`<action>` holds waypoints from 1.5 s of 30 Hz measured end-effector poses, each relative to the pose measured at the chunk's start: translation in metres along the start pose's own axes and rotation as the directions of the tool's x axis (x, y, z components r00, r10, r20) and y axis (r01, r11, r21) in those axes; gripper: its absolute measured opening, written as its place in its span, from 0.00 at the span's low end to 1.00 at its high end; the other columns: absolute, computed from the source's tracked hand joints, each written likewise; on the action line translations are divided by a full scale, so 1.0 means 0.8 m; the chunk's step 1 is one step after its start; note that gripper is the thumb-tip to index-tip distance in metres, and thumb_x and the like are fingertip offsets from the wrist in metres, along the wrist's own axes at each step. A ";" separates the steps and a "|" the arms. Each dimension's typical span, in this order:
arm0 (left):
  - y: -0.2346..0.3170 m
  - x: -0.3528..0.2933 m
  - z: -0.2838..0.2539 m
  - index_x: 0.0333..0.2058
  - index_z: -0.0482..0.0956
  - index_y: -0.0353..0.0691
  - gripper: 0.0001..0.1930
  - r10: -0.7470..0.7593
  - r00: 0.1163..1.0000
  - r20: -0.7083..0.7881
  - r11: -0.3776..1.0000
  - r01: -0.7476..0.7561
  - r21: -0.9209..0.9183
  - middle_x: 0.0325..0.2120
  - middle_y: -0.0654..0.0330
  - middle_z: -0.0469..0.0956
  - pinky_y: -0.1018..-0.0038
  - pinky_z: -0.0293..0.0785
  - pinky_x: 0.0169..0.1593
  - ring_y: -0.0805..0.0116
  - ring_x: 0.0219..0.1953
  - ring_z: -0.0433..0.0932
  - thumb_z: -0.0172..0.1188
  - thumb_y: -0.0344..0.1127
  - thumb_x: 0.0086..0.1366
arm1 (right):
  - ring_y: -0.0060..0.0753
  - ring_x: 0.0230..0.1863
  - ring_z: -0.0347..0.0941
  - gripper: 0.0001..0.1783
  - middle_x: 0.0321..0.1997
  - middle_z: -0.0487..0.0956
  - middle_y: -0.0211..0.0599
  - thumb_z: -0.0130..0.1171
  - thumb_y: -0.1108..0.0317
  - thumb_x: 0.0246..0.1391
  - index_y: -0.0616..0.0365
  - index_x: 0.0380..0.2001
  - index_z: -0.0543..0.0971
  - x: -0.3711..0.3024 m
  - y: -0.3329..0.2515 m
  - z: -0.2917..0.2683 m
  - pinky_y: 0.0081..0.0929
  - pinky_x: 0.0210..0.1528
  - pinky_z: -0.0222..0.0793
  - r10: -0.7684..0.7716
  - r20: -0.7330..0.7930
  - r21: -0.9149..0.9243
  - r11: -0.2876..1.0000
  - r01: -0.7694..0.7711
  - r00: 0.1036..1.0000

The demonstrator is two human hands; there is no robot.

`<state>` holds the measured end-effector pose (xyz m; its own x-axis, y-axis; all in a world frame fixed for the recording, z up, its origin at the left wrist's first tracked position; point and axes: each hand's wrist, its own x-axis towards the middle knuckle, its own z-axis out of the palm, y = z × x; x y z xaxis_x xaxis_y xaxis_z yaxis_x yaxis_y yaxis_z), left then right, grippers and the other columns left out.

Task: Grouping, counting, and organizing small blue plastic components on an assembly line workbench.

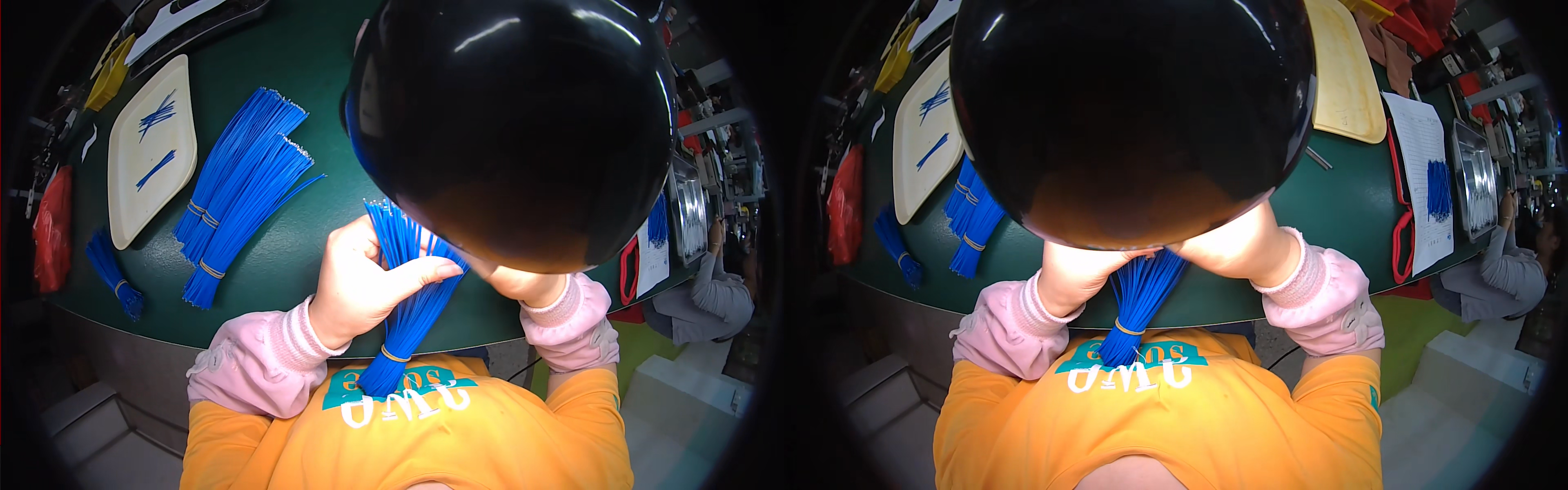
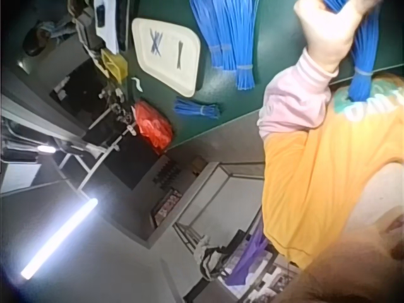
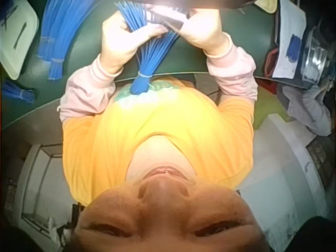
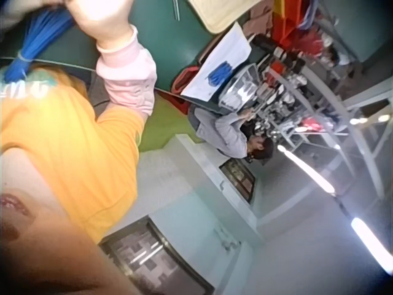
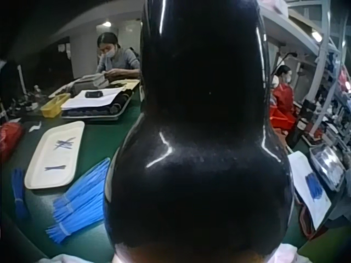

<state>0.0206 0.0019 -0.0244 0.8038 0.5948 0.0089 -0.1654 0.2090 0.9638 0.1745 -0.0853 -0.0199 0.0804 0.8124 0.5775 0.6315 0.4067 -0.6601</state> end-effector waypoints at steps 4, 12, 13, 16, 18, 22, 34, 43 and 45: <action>-0.003 0.000 0.001 0.29 0.73 0.33 0.08 0.075 0.996 0.055 0.993 -0.079 0.082 0.22 0.64 0.74 0.84 0.69 0.29 0.79 0.24 0.72 0.60 0.25 0.49 | 0.32 0.30 0.73 0.15 0.30 0.76 0.39 0.64 0.77 0.32 0.66 0.29 0.74 0.002 -0.001 0.002 0.23 0.33 0.69 0.050 0.051 -0.046 0.998 -0.048 0.997; -0.001 0.002 -0.008 0.30 0.72 0.32 0.08 0.011 0.996 0.086 0.996 -0.018 0.090 0.21 0.63 0.73 0.83 0.70 0.30 0.78 0.24 0.72 0.60 0.25 0.50 | 0.35 0.32 0.72 0.11 0.31 0.75 0.40 0.60 0.79 0.36 0.67 0.29 0.74 -0.005 0.006 -0.007 0.25 0.36 0.68 -0.197 0.014 -0.411 0.893 0.185 0.980; 0.002 0.002 -0.008 0.30 0.72 0.32 0.08 -0.086 0.992 0.097 0.996 0.084 0.025 0.22 0.62 0.73 0.82 0.71 0.30 0.77 0.24 0.73 0.60 0.25 0.50 | 0.35 0.32 0.72 0.11 0.31 0.75 0.40 0.60 0.79 0.36 0.67 0.29 0.74 -0.005 0.005 -0.005 0.25 0.36 0.68 -0.197 0.013 -0.411 0.893 0.185 0.980; 0.000 0.002 -0.008 0.28 0.71 0.32 0.08 -0.098 0.993 0.060 0.995 0.100 -0.026 0.23 0.59 0.74 0.82 0.72 0.30 0.75 0.25 0.74 0.60 0.25 0.49 | 0.37 0.36 0.71 0.12 0.35 0.74 0.42 0.55 0.81 0.39 0.68 0.32 0.72 -0.004 0.004 -0.003 0.27 0.40 0.67 -0.099 -0.014 -0.132 0.987 0.096 0.995; -0.001 0.000 -0.012 0.27 0.70 0.32 0.08 -0.128 0.991 0.048 0.991 0.130 -0.042 0.23 0.58 0.75 0.81 0.72 0.30 0.75 0.25 0.75 0.60 0.25 0.49 | 0.38 0.38 0.70 0.16 0.38 0.73 0.43 0.55 0.80 0.39 0.69 0.36 0.70 -0.003 0.006 -0.005 0.28 0.43 0.65 -0.086 -0.005 -0.325 0.942 0.079 0.996; 0.000 0.002 -0.010 0.27 0.70 0.32 0.08 -0.173 0.984 0.049 0.980 0.177 -0.092 0.23 0.58 0.75 0.81 0.72 0.31 0.75 0.25 0.75 0.60 0.25 0.49 | 0.38 0.39 0.70 0.19 0.39 0.73 0.42 0.57 0.79 0.38 0.67 0.38 0.70 -0.003 0.029 0.003 0.28 0.44 0.65 -0.024 -0.135 0.168 0.985 0.047 0.991; -0.007 0.003 -0.013 0.28 0.70 0.36 0.07 -0.258 0.960 0.111 0.933 0.277 -0.229 0.23 0.61 0.75 0.83 0.70 0.31 0.77 0.24 0.74 0.59 0.28 0.51 | 0.37 0.37 0.71 0.19 0.38 0.74 0.42 0.58 0.77 0.38 0.67 0.38 0.70 0.002 0.008 -0.014 0.26 0.42 0.66 -0.172 0.029 -0.290 0.941 0.173 0.985; -0.003 0.004 -0.009 0.28 0.71 0.35 0.06 -0.205 0.974 0.100 0.968 0.217 -0.123 0.23 0.61 0.74 0.82 0.70 0.32 0.76 0.24 0.74 0.59 0.27 0.51 | 0.35 0.35 0.72 0.15 0.34 0.75 0.40 0.59 0.78 0.36 0.66 0.34 0.73 -0.007 0.035 0.014 0.25 0.40 0.67 -0.031 -0.252 0.063 0.997 0.048 0.967; -0.004 0.003 -0.007 0.28 0.72 0.34 0.06 -0.162 0.982 0.095 0.981 0.171 -0.092 0.23 0.60 0.74 0.82 0.70 0.32 0.76 0.25 0.74 0.59 0.27 0.51 | 0.35 0.34 0.72 0.15 0.33 0.75 0.40 0.60 0.78 0.36 0.66 0.33 0.73 -0.005 0.022 0.006 0.25 0.39 0.67 -0.054 -0.127 -0.041 0.998 0.050 0.990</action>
<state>0.0202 0.0071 -0.0291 0.8707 0.4764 -0.1225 -0.0773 0.3784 0.9224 0.1818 -0.0793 -0.0361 0.1429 0.7297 0.6686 0.6659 0.4289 -0.6104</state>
